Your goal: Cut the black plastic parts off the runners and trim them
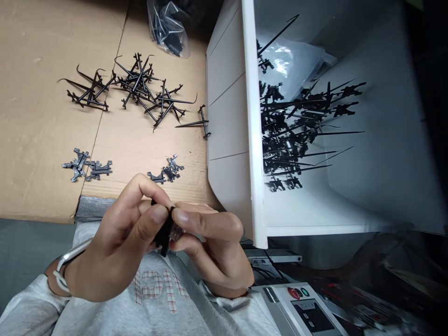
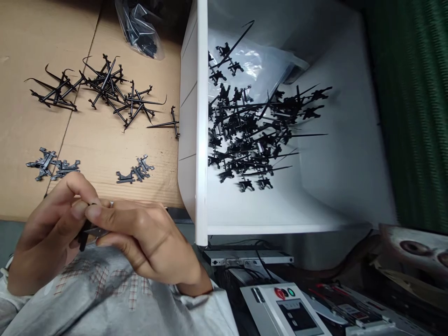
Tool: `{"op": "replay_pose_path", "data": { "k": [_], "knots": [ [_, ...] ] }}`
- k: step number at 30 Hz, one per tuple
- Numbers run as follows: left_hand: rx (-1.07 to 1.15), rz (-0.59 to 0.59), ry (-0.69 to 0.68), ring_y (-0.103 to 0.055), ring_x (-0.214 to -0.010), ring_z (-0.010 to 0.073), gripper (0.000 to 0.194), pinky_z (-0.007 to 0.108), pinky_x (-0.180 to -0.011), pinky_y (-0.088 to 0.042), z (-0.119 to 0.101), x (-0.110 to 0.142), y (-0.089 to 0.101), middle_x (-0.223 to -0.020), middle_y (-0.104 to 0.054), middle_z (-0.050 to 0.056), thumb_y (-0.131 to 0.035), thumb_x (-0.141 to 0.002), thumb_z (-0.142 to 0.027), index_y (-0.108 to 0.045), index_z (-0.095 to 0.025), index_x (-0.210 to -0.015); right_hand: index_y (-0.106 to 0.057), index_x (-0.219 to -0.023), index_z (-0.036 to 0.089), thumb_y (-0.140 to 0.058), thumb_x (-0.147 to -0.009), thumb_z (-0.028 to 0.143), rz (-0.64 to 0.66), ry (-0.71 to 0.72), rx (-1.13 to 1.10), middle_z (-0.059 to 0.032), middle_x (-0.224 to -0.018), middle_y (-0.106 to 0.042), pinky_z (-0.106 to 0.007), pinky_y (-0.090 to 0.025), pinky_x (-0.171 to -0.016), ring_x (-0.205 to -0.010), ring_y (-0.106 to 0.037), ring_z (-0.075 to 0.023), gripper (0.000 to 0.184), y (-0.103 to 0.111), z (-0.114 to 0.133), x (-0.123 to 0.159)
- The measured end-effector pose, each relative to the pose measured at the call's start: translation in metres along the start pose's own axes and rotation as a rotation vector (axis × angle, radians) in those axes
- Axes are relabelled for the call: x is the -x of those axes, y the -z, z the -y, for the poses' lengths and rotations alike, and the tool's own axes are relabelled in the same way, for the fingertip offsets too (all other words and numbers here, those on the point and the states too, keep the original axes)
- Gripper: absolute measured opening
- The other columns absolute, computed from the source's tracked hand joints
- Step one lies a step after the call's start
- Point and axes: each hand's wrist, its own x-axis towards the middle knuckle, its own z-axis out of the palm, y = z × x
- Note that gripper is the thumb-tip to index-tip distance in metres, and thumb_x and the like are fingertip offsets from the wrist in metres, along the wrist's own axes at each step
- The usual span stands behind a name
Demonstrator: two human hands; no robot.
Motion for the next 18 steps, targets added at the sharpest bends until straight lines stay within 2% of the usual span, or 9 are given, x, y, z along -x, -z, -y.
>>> {"op": "replay_pose_path", "data": {
  "k": [4, 8, 13, 15, 18],
  "knots": [
    [-0.044, -0.029, -0.009, -0.037, -0.049, 0.0113, 0.024, 0.023, -0.047, -0.031, -0.001, 0.0009, -0.0001, -0.059, -0.046, -0.006, -0.065, -0.106, -0.047, -0.06, -0.027, -0.094, -0.047, -0.162, 0.043, -0.068, -0.102, 0.018, -0.004, -0.014, -0.005, -0.0014, -0.099, -0.081, -0.033, -0.068, -0.063, -0.079, -0.082, -0.0247, 0.069, 0.0001, 0.0017, -0.0023],
    [-0.045, -0.018, -0.015, -0.035, -0.048, 0.0102, 0.023, 0.022, -0.046, -0.029, -0.0011, 0.0008, 0.0004, -0.059, -0.043, -0.007, -0.065, -0.107, -0.044, -0.06, -0.026, -0.094, -0.049, -0.162, 0.038, -0.068, -0.102, 0.015, -0.032, 0.025, -0.018, 0.0008, -0.087, -0.076, -0.029, -0.063, -0.056, -0.069, -0.076, -0.0207, 0.067, -0.001, -0.0009, -0.0032],
    [-0.024, 0.021, -0.038, -0.03, -0.047, 0.0095, 0.019, 0.022, -0.044, -0.025, -0.001, -0.0005, 0.0008, -0.058, -0.041, -0.008, -0.063, -0.108, -0.043, -0.061, -0.027, -0.096, -0.05, -0.162, 0.035, -0.065, -0.106, 0.02, -0.042, 0.053, -0.019, -0.0026, -0.098, -0.079, -0.031, -0.067, -0.061, -0.08, -0.081, -0.0222, 0.06, -0.0021, -0.0001, -0.0032],
    [-0.009, 0.027, -0.045, -0.029, -0.048, 0.0095, 0.018, 0.022, -0.045, -0.024, -0.0008, -0.0009, 0.0012, -0.058, -0.042, -0.008, -0.063, -0.109, -0.042, -0.062, -0.029, -0.097, -0.05, -0.162, 0.036, -0.064, -0.107, 0.021, -0.036, 0.019, -0.01, -0.0024, -0.099, -0.08, -0.032, -0.069, -0.065, -0.083, -0.082, -0.0225, 0.058, -0.002, 0.0009, -0.0021],
    [-0.004, 0.023, -0.015, -0.029, -0.048, 0.0098, 0.017, 0.022, -0.045, -0.024, -0.0006, -0.0015, 0.0014, -0.058, -0.042, -0.008, -0.064, -0.108, -0.042, -0.062, -0.03, -0.096, -0.048, -0.161, 0.039, -0.066, -0.106, 0.022, -0.031, 0.013, -0.009, -0.0005, -0.095, -0.08, -0.031, -0.069, -0.065, -0.078, -0.081, -0.0218, 0.061, -0.0018, 0.0012, -0.0003]
  ]
}}
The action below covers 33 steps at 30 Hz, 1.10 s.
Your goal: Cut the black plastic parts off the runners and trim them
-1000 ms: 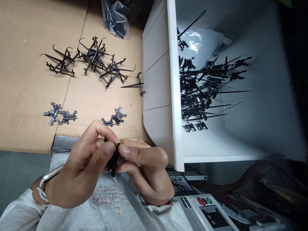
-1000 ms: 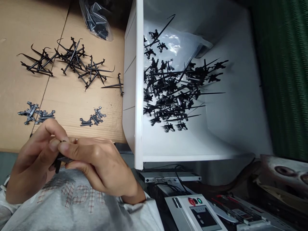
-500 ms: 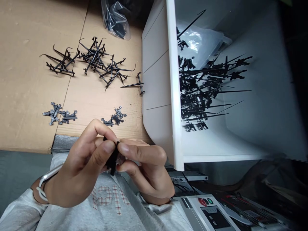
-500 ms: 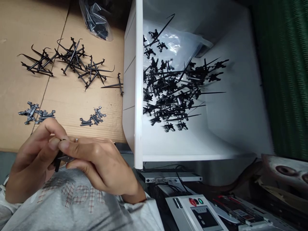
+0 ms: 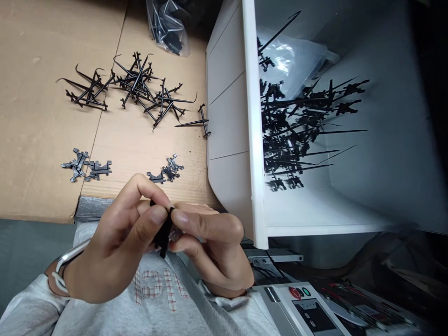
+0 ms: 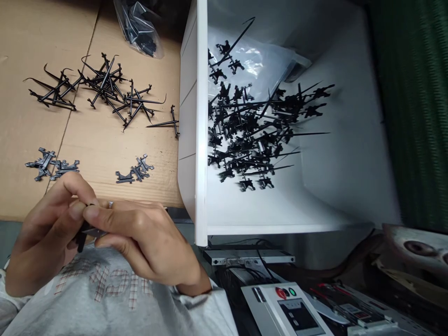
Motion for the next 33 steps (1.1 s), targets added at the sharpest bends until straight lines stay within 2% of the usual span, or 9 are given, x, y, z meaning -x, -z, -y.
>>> {"op": "replay_pose_path", "data": {
  "k": [4, 9, 14, 17, 19, 22, 24, 29, 33],
  "knots": [
    [0.015, -0.004, 0.004, -0.025, -0.046, 0.0093, 0.02, 0.022, -0.043, -0.024, 0.0, 0.0, -0.001, -0.057, -0.038, -0.008, -0.065, -0.107, -0.042, -0.062, -0.027, -0.094, -0.048, -0.161, 0.041, -0.067, -0.104, 0.021, -0.008, -0.017, 0.002, 0.0007, -0.093, -0.078, -0.03, -0.067, -0.062, -0.073, -0.079, -0.0213, 0.064, -0.001, -0.001, 0.001],
    [0.01, 0.021, -0.01, -0.027, -0.048, 0.0098, 0.021, 0.023, -0.045, -0.025, 0.001, 0.001, -0.001, -0.057, -0.039, -0.008, -0.062, -0.109, -0.044, -0.06, -0.027, -0.096, -0.048, -0.161, 0.038, -0.063, -0.106, 0.021, -0.032, 0.017, -0.015, -0.0012, -0.098, -0.079, -0.028, -0.066, -0.059, -0.08, -0.08, -0.0208, 0.06, -0.004, -0.003, 0.003],
    [-0.022, 0.017, 0.006, -0.029, -0.049, 0.0105, 0.024, 0.023, -0.046, -0.025, 0.0, 0.0, -0.001, -0.057, -0.037, -0.008, -0.063, -0.108, -0.047, -0.057, -0.028, -0.095, -0.05, -0.16, 0.042, -0.066, -0.103, 0.019, -0.038, -0.005, 0.022, 0.0027, -0.084, -0.073, -0.027, -0.059, -0.053, -0.063, -0.071, -0.0179, 0.063, -0.002, -0.004, 0.003],
    [-0.02, 0.011, 0.016, -0.031, -0.048, 0.0103, 0.027, 0.022, -0.046, -0.028, 0.002, -0.002, -0.002, -0.057, -0.039, -0.009, -0.063, -0.107, -0.048, -0.055, -0.027, -0.094, -0.054, -0.157, 0.041, -0.065, -0.106, 0.022, -0.019, -0.012, 0.003, 0.0012, -0.088, -0.074, -0.026, -0.057, -0.051, -0.062, -0.069, -0.0167, 0.056, 0.0, -0.004, 0.002],
    [-0.005, -0.015, -0.013, -0.029, -0.046, 0.0089, 0.026, 0.021, -0.044, -0.028, 0.003, -0.003, -0.002, -0.057, -0.04, -0.009, -0.064, -0.107, -0.047, -0.056, -0.026, -0.095, -0.058, -0.154, 0.035, -0.066, -0.107, 0.027, -0.051, -0.04, -0.048, 0.001, -0.088, -0.071, -0.024, -0.054, -0.05, -0.06, -0.064, -0.0142, 0.049, 0.0, -0.003, 0.0],
    [-0.029, -0.099, -0.124, -0.031, -0.046, 0.0081, 0.023, 0.02, -0.041, -0.023, 0.006, -0.006, -0.003, -0.057, -0.041, -0.009, -0.066, -0.107, -0.043, -0.057, -0.026, -0.096, -0.064, -0.145, 0.03, -0.073, -0.105, 0.036, -0.183, -0.117, -0.178, 0.007, -0.074, -0.052, -0.022, -0.042, -0.046, -0.053, -0.047, -0.011, 0.042, -0.004, -0.003, -0.004],
    [-0.059, -0.109, -0.19, -0.031, -0.047, 0.0083, 0.021, 0.02, -0.04, -0.021, 0.008, -0.007, -0.003, -0.058, -0.04, -0.009, -0.066, -0.107, -0.041, -0.058, -0.026, -0.096, -0.068, -0.136, 0.03, -0.078, -0.102, 0.039, -0.2, -0.211, -0.294, 0.0094, -0.07, -0.043, -0.022, -0.035, -0.046, -0.052, -0.039, -0.0104, 0.036, -0.007, -0.004, -0.008],
    [-0.061, -0.006, -0.217, -0.021, -0.045, 0.0074, 0.015, 0.018, -0.039, -0.015, 0.012, -0.01, 0.001, -0.06, -0.033, -0.01, -0.058, -0.112, -0.036, -0.057, -0.027, -0.1, -0.072, -0.105, 0.03, -0.09, -0.092, 0.037, -0.263, -0.387, -0.5, 0.0099, -0.063, -0.048, -0.021, -0.032, -0.046, -0.051, -0.037, -0.0099, 0.023, -0.014, -0.007, -0.019],
    [-0.071, -0.023, -0.183, -0.021, -0.045, 0.0079, 0.017, 0.019, -0.038, -0.015, 0.012, -0.01, 0.002, -0.058, -0.031, -0.01, -0.059, -0.111, -0.038, -0.057, -0.027, -0.098, -0.074, -0.099, 0.028, -0.09, -0.092, 0.036, -0.316, -0.433, -0.534, 0.0081, -0.064, -0.053, -0.021, -0.035, -0.046, -0.051, -0.041, -0.01, 0.019, -0.013, -0.005, -0.022]
  ]
}}
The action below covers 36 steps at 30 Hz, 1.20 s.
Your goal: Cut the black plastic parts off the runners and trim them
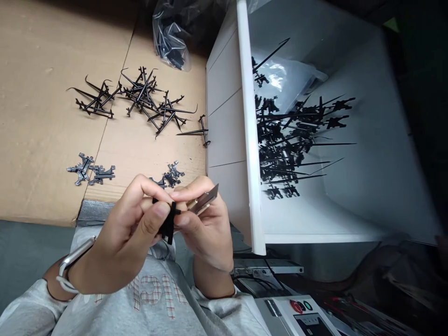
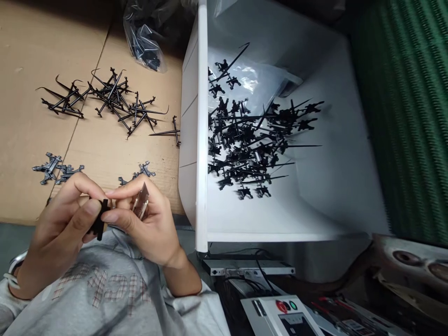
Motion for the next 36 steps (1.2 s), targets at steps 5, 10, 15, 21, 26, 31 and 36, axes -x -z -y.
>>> {"op": "replay_pose_path", "data": {
  "k": [5, 10, 15, 21, 26, 31, 36],
  "knots": [
    [0.0, -0.003, -0.034, -0.026, -0.045, 0.0079, 0.021, 0.02, -0.037, -0.013, -0.006, -0.002, -0.001, -0.057, -0.036, -0.009, -0.06, -0.11, -0.039, -0.054, -0.025, -0.095, -0.079, -0.108, 0.029, -0.075, -0.103, 0.036, 0.056, -0.003, -0.063, 0.0078, -0.065, -0.048, -0.02, -0.032, -0.044, -0.049, -0.035, -0.0093, 0.01, 0.004, -0.001, 0.005],
    [-0.201, -0.076, -0.075, -0.037, -0.046, 0.0078, 0.018, 0.018, -0.042, -0.026, -0.005, 0.004, 0.004, -0.057, -0.042, -0.009, -0.06, -0.111, -0.037, -0.06, -0.026, -0.096, -0.078, -0.111, 0.031, -0.079, -0.1, 0.024, 0.09, 0.058, -0.021, 0.0078, -0.066, -0.052, -0.02, -0.032, -0.045, -0.05, -0.039, -0.0097, 0.013, 0.003, -0.006, 0.002],
    [-0.3, -0.091, -0.158, -0.039, -0.047, 0.0067, 0.011, 0.016, -0.045, -0.028, -0.002, 0.009, 0.007, -0.057, -0.047, -0.01, -0.058, -0.112, -0.031, -0.061, -0.029, -0.101, -0.078, -0.123, 0.03, -0.058, -0.111, 0.04, 0.105, 0.145, 0.108, 0.005, -0.071, -0.047, -0.025, -0.036, -0.048, -0.055, -0.038, -0.0132, 0.025, 0.005, -0.003, 0.006],
    [-0.337, -0.132, -0.19, -0.034, -0.044, 0.0067, 0.01, 0.017, -0.041, -0.024, -0.005, 0.009, 0.006, -0.055, -0.047, -0.01, -0.062, -0.11, -0.032, -0.065, -0.029, -0.101, -0.051, -0.162, 0.035, -0.049, -0.114, 0.044, 0.193, 0.229, 0.524, -0.0005, -0.093, -0.068, -0.036, -0.057, -0.07, -0.077, -0.065, -0.02, 0.048, 0.013, 0.002, 0.022],
    [-0.253, -0.105, -0.156, -0.028, -0.044, 0.0063, 0.01, 0.018, -0.04, -0.025, -0.007, 0.008, 0.003, -0.057, -0.048, -0.009, -0.064, -0.109, -0.031, -0.065, -0.028, -0.1, -0.045, -0.163, 0.041, -0.056, -0.113, 0.036, 0.139, 0.418, 0.635, -0.0044, -0.123, -0.078, -0.036, -0.066, -0.075, -0.087, -0.076, -0.0204, 0.051, 0.013, -0.003, 0.026],
    [-0.044, -0.045, -0.075, -0.019, -0.041, 0.0061, 0.01, 0.017, -0.04, -0.026, -0.008, 0.009, -0.001, -0.055, -0.042, -0.011, -0.062, -0.109, -0.03, -0.066, -0.028, -0.1, -0.04, -0.167, 0.045, -0.061, -0.11, 0.03, 0.301, 0.471, 0.674, -0.0025, -0.112, -0.082, -0.035, -0.069, -0.072, -0.088, -0.081, -0.0226, 0.062, 0.012, 0.004, 0.014],
    [0.0, -0.058, -0.056, -0.02, -0.04, 0.0049, 0.01, 0.017, -0.043, -0.034, -0.009, 0.011, -0.004, -0.054, -0.04, -0.011, -0.064, -0.109, -0.031, -0.067, -0.029, -0.099, -0.052, -0.16, 0.04, -0.058, -0.111, 0.033, 0.228, 0.481, 0.65, -0.0003, -0.085, -0.073, -0.034, -0.058, -0.055, -0.066, -0.071, -0.0218, 0.05, 0.008, 0.003, 0.011]
  ]
}}
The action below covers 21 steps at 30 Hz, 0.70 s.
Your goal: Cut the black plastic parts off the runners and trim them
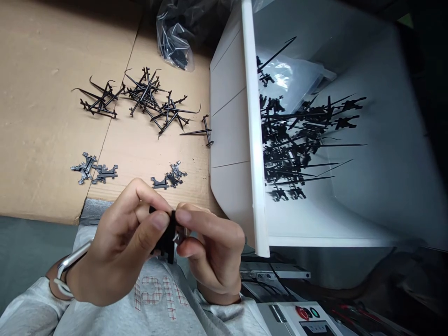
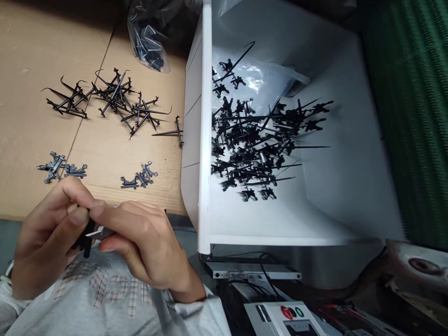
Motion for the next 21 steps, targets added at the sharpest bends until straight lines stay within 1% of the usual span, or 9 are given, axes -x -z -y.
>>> {"op": "replay_pose_path", "data": {
  "k": [3, 7, 9, 11, 13, 15, 17, 19, 21],
  "knots": [
    [0.008, 0.009, 0.004, -0.019, -0.041, 0.0048, 0.012, 0.016, -0.044, -0.033, 0.0, -0.001, 0.0, -0.055, -0.039, -0.011, -0.063, -0.109, -0.03, -0.067, -0.029, -0.098, -0.051, -0.161, 0.042, -0.056, -0.111, 0.033, 0.023, 0.002, -0.01, 0.0002, -0.083, -0.071, -0.035, -0.055, -0.054, -0.064, -0.069, -0.0224, 0.051, -0.001, 0.001, 0.004],
    [-0.009, -0.01, 0.056, -0.024, -0.042, 0.0074, 0.013, 0.02, -0.041, -0.029, -0.001, -0.001, -0.001, -0.055, -0.041, -0.01, -0.065, -0.107, -0.033, -0.065, -0.028, -0.096, -0.052, -0.159, 0.048, -0.056, -0.111, 0.036, -0.005, -0.092, -0.033, -0.0006, -0.083, -0.07, -0.039, -0.057, -0.058, -0.068, -0.071, -0.0252, 0.049, -0.001, 0.002, 0.014],
    [-0.01, -0.009, 0.06, -0.024, -0.042, 0.0079, 0.013, 0.021, -0.04, -0.027, -0.002, -0.001, -0.001, -0.055, -0.041, -0.009, -0.065, -0.107, -0.034, -0.065, -0.027, -0.096, -0.051, -0.158, 0.05, -0.058, -0.11, 0.037, -0.026, -0.114, -0.029, 0.0002, -0.079, -0.068, -0.039, -0.057, -0.058, -0.066, -0.07, -0.0255, 0.05, -0.002, 0.002, 0.019],
    [-0.008, -0.005, 0.038, -0.021, -0.042, 0.0074, 0.013, 0.021, -0.04, -0.026, -0.002, 0.0, -0.001, -0.055, -0.041, -0.01, -0.065, -0.107, -0.034, -0.064, -0.027, -0.096, -0.053, -0.156, 0.049, -0.061, -0.108, 0.041, -0.003, -0.15, -0.014, 0.0009, -0.075, -0.066, -0.039, -0.059, -0.06, -0.064, -0.07, -0.0257, 0.049, -0.002, 0.001, 0.021],
    [-0.022, -0.007, 0.031, -0.019, -0.041, 0.0071, 0.015, 0.021, -0.039, -0.025, -0.002, 0.001, -0.001, -0.055, -0.041, -0.01, -0.065, -0.107, -0.035, -0.064, -0.027, -0.095, -0.055, -0.155, 0.05, -0.068, -0.105, 0.043, 0.027, -0.173, -0.041, 0.0021, -0.074, -0.065, -0.04, -0.061, -0.063, -0.065, -0.072, -0.0257, 0.052, -0.003, 0.002, 0.021],
    [-0.042, -0.01, 0.044, -0.02, -0.041, 0.007, 0.017, 0.021, -0.039, -0.025, -0.003, 0.001, -0.001, -0.054, -0.04, -0.01, -0.065, -0.107, -0.035, -0.063, -0.026, -0.094, -0.053, -0.155, 0.053, -0.072, -0.103, 0.041, 0.024, -0.163, -0.099, 0.003, -0.074, -0.065, -0.039, -0.063, -0.066, -0.068, -0.074, -0.0255, 0.057, -0.003, 0.003, 0.02],
    [-0.043, 0.006, 0.031, -0.02, -0.04, 0.0069, 0.015, 0.021, -0.04, -0.025, -0.003, 0.001, 0.0, -0.054, -0.037, -0.01, -0.064, -0.108, -0.033, -0.064, -0.027, -0.094, -0.049, -0.158, 0.054, -0.067, -0.106, 0.035, 0.001, -0.125, -0.14, 0.0026, -0.077, -0.065, -0.038, -0.064, -0.067, -0.074, -0.076, -0.0253, 0.058, -0.004, 0.004, 0.018],
    [-0.028, 0.03, 0.011, -0.019, -0.041, 0.0067, 0.014, 0.02, -0.04, -0.025, -0.003, 0.001, 0.001, -0.054, -0.034, -0.011, -0.064, -0.109, -0.033, -0.065, -0.028, -0.096, -0.048, -0.159, 0.052, -0.059, -0.109, 0.031, -0.006, -0.107, -0.138, 0.0009, -0.081, -0.068, -0.038, -0.064, -0.069, -0.079, -0.077, -0.025, 0.056, -0.004, 0.005, 0.019],
    [-0.019, 0.041, 0.01, -0.02, -0.042, 0.0068, 0.013, 0.019, -0.041, -0.024, -0.003, 0.002, 0.001, -0.055, -0.034, -0.01, -0.063, -0.109, -0.032, -0.065, -0.029, -0.097, -0.048, -0.16, 0.051, -0.058, -0.11, 0.029, -0.006, -0.109, -0.137, 0.0004, -0.083, -0.07, -0.039, -0.064, -0.071, -0.081, -0.077, -0.0249, 0.055, -0.004, 0.005, 0.021]
  ]
}}
